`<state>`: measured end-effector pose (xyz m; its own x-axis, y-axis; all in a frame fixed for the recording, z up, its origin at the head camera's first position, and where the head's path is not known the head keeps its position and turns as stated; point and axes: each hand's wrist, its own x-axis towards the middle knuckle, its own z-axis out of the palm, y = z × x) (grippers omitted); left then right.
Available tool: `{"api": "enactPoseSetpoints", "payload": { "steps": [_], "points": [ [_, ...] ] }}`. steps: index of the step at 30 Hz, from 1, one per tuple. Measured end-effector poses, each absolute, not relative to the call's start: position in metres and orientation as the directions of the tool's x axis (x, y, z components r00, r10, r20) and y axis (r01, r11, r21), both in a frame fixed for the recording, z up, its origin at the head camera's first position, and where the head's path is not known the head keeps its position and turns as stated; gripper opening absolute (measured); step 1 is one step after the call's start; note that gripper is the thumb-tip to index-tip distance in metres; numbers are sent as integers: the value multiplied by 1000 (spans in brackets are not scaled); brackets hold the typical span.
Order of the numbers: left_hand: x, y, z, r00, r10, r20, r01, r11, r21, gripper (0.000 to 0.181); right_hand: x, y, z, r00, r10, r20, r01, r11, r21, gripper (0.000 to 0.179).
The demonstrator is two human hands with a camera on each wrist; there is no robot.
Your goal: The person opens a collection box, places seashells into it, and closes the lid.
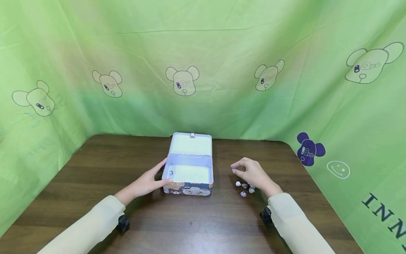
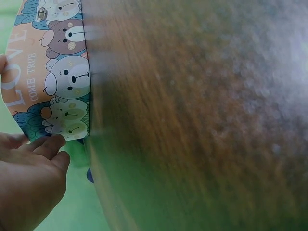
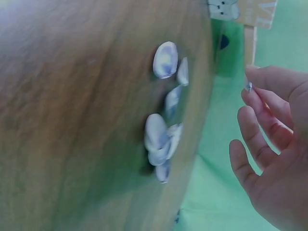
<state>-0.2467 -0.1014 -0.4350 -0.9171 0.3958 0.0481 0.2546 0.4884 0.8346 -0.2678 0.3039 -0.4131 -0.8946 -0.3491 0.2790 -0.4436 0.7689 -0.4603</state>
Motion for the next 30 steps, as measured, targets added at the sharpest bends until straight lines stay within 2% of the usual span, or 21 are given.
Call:
{"api": "enactPoseSetpoints", "payload": {
  "steps": [16, 30],
  "points": [
    [-245, -101, -434, -919, 392, 49, 249, 478, 842, 94, -264, 278, -393, -856, -384, 347, -513, 718, -470, 17],
    [-245, -101, -434, -921, 387, 42, 244, 491, 836, 92, -270, 235, -388, -833, -414, 367, -553, 616, -561, 19]
  ]
}}
